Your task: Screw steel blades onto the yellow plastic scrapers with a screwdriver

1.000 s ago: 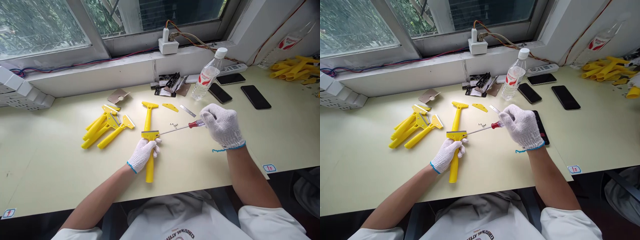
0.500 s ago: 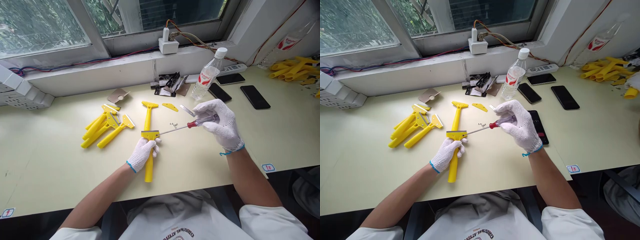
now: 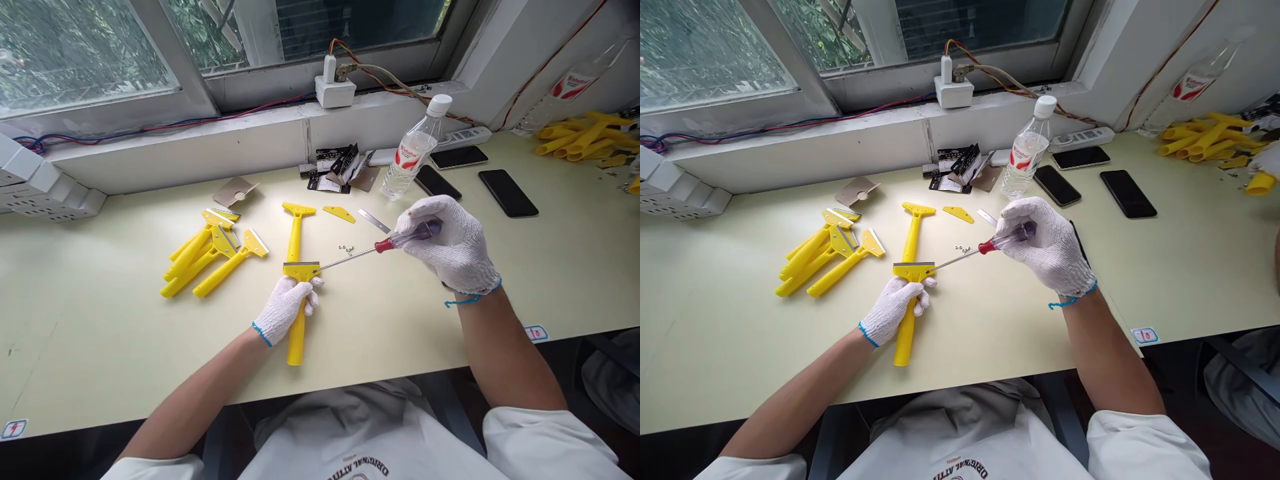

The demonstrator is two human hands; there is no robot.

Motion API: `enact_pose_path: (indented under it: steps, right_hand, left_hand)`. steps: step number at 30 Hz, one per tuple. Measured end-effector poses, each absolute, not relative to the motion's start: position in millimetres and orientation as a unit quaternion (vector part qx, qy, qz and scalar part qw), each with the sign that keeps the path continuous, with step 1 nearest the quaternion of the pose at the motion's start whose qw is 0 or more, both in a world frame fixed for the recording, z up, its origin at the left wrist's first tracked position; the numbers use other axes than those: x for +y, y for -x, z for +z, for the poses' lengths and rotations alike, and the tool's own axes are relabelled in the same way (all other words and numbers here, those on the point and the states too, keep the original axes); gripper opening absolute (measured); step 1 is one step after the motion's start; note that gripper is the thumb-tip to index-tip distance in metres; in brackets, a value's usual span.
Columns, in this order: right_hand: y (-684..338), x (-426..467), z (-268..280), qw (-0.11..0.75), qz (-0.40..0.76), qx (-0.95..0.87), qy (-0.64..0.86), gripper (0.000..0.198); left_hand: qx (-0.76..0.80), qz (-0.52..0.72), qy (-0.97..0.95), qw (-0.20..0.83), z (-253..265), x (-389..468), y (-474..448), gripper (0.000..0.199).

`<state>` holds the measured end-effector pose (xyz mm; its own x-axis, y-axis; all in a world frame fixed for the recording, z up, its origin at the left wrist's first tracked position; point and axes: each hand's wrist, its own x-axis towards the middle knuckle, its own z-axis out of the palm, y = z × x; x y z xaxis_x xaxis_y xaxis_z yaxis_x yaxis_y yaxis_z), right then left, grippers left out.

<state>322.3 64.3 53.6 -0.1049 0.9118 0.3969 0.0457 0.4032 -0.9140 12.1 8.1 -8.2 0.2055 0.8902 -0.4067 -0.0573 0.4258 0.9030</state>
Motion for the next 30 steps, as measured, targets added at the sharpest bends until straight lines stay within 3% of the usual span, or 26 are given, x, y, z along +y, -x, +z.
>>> enact_pose_path:
  steps: [3, 10, 13, 16, 21, 24, 27, 30]
  right_hand:
    - [-317, 61, 52, 0.571, 0.447, -0.607, 0.324, 0.035]
    - [-295, 61, 44, 0.510, 0.408, -0.681, 0.332, 0.016]
    - [-284, 60, 35, 0.496, 0.470, -0.645, 0.343, 0.013]
    - [-278, 58, 34, 0.538, 0.528, -0.569, 0.328, 0.020]
    - [-290, 68, 46, 0.646, 0.489, -0.437, 0.389, 0.038]
    - [-310, 82, 47, 0.546, 0.460, -0.435, 0.549, 0.033]
    - [-327, 95, 38, 0.325, 0.341, -0.548, 0.692, 0.022]
    - [-332, 105, 23, 0.150, 0.205, -0.597, 0.761, 0.026]
  left_hand:
    - [0.516, 0.355, -0.408, 0.664, -10, 8, -12, 0.026]
    - [0.515, 0.343, -0.424, 0.662, -11, 8, -12, 0.027]
    - [0.512, 0.344, -0.418, 0.667, -9, 8, -12, 0.027]
    - [0.504, 0.345, -0.412, 0.676, -9, 8, -11, 0.028]
    - [0.499, 0.341, -0.407, 0.685, -7, 9, -9, 0.029]
    - [0.483, 0.346, -0.395, 0.701, -4, 9, -9, 0.032]
    - [0.461, 0.350, -0.386, 0.719, -3, 9, -8, 0.036]
    - [0.441, 0.346, -0.398, 0.726, -3, 8, -6, 0.031]
